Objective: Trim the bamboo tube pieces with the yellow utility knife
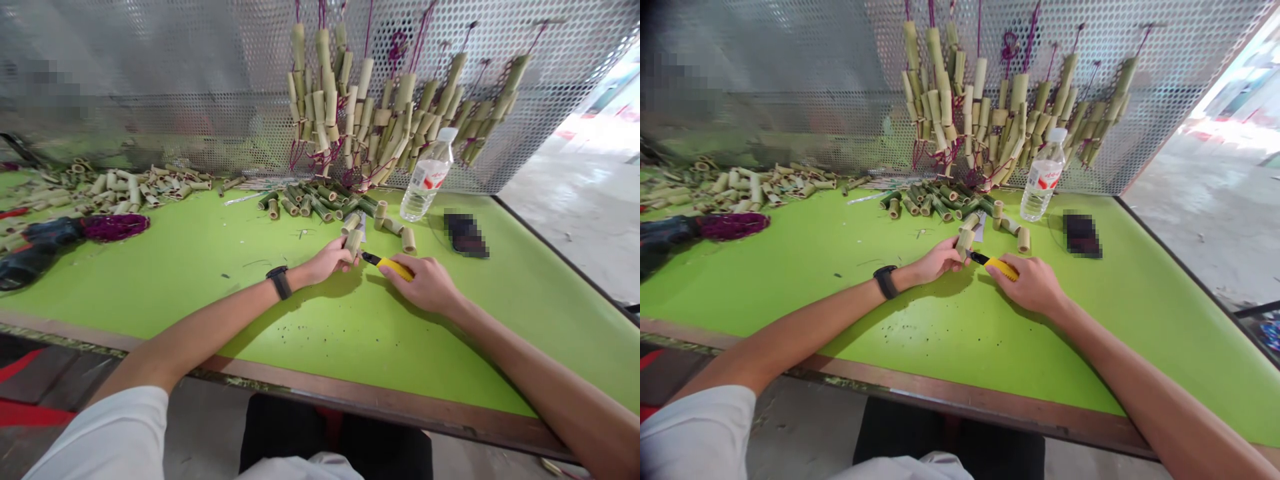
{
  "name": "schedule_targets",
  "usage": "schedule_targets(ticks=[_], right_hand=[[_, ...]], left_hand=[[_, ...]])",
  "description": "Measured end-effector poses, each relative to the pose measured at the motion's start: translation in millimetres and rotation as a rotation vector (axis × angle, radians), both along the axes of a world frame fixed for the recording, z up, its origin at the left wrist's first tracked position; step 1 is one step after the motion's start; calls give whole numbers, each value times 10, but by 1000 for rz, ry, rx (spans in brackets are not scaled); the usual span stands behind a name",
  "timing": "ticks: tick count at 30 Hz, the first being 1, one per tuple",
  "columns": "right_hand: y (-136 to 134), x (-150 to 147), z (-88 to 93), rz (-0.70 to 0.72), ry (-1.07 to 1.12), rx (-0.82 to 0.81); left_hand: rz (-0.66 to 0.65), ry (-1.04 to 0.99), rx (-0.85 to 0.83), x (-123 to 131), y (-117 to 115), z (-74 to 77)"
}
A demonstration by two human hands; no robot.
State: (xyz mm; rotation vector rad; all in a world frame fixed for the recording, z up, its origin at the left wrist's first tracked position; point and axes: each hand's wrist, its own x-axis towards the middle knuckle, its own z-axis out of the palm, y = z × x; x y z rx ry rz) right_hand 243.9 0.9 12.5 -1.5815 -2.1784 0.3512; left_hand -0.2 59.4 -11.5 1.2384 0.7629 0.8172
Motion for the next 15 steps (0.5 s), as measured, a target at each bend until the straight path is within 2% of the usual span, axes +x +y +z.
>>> schedule_targets(ticks=[6, 15], right_hand=[[-10, -19, -21, 33, -26, -60], [-11, -33, -49, 31, -34, -22]], left_hand=[[-39, 148, 153, -65, -35, 18], [-82, 195, 269, -98, -53, 2]])
